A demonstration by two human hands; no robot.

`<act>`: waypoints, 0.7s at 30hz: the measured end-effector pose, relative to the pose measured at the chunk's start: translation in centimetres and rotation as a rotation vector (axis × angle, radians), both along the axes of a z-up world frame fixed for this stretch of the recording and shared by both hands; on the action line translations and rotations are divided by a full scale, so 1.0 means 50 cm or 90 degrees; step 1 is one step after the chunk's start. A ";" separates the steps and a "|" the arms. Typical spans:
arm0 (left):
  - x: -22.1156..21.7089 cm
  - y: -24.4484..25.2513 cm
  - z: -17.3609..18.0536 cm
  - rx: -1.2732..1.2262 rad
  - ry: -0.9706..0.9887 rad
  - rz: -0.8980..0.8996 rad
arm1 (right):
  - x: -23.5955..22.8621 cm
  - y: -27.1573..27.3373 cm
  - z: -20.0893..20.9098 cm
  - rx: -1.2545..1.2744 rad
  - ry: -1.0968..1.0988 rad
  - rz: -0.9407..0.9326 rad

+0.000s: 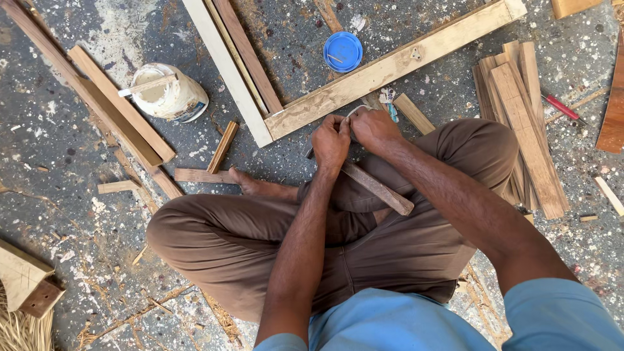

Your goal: The person assembles a wooden louvered frame by applying glue to wooden slats and hammering them into the frame by hand and with a hammer.

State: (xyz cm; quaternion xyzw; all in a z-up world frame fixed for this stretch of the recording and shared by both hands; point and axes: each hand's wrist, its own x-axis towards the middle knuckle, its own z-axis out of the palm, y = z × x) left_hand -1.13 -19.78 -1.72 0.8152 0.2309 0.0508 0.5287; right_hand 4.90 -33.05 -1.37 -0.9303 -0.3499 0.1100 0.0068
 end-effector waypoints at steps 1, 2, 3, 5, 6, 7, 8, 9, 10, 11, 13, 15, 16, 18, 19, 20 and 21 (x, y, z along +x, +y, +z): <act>0.001 0.002 0.001 -0.010 0.006 0.001 | 0.000 -0.001 -0.001 0.032 -0.006 -0.001; 0.000 0.004 0.001 -0.020 0.012 0.003 | -0.001 -0.001 -0.003 0.055 -0.013 0.002; 0.000 0.005 0.001 -0.030 0.019 0.005 | -0.001 -0.001 -0.006 0.077 -0.020 0.005; -0.002 0.006 -0.001 -0.033 0.002 0.008 | -0.005 -0.003 -0.011 0.082 -0.022 0.006; -0.001 0.006 -0.002 -0.035 -0.007 0.009 | -0.007 0.000 -0.013 0.064 -0.018 0.006; -0.001 0.006 -0.004 -0.032 -0.012 0.007 | -0.008 0.002 -0.015 0.046 -0.013 0.005; 0.000 0.007 -0.005 -0.028 -0.017 0.004 | -0.006 0.002 -0.016 0.049 0.004 -0.007; 0.001 0.008 -0.006 -0.025 -0.023 0.002 | -0.003 0.001 -0.017 0.051 0.021 -0.018; 0.001 0.008 -0.007 -0.024 -0.017 0.002 | -0.002 0.000 -0.017 0.053 0.038 -0.030; 0.001 0.007 -0.008 -0.024 -0.012 0.002 | -0.004 -0.001 -0.017 0.059 0.042 -0.037; 0.005 0.008 -0.007 -0.015 -0.009 -0.002 | -0.005 0.000 -0.015 0.072 0.048 -0.049; 0.003 0.009 -0.008 0.003 -0.008 -0.013 | -0.009 -0.002 -0.011 0.076 0.036 -0.044; 0.002 0.009 -0.007 0.006 -0.007 -0.014 | -0.009 -0.002 -0.008 0.079 0.030 -0.042; 0.003 0.008 -0.005 0.012 -0.007 -0.018 | -0.011 0.002 -0.001 0.061 0.047 -0.046; 0.003 0.008 -0.004 0.011 -0.008 -0.018 | -0.011 0.002 0.003 0.052 0.055 -0.048; 0.001 0.009 -0.002 0.010 -0.010 -0.018 | -0.010 0.002 0.006 0.057 0.055 -0.045; 0.001 0.009 -0.001 0.009 -0.011 -0.019 | -0.011 0.003 0.008 0.061 0.054 -0.042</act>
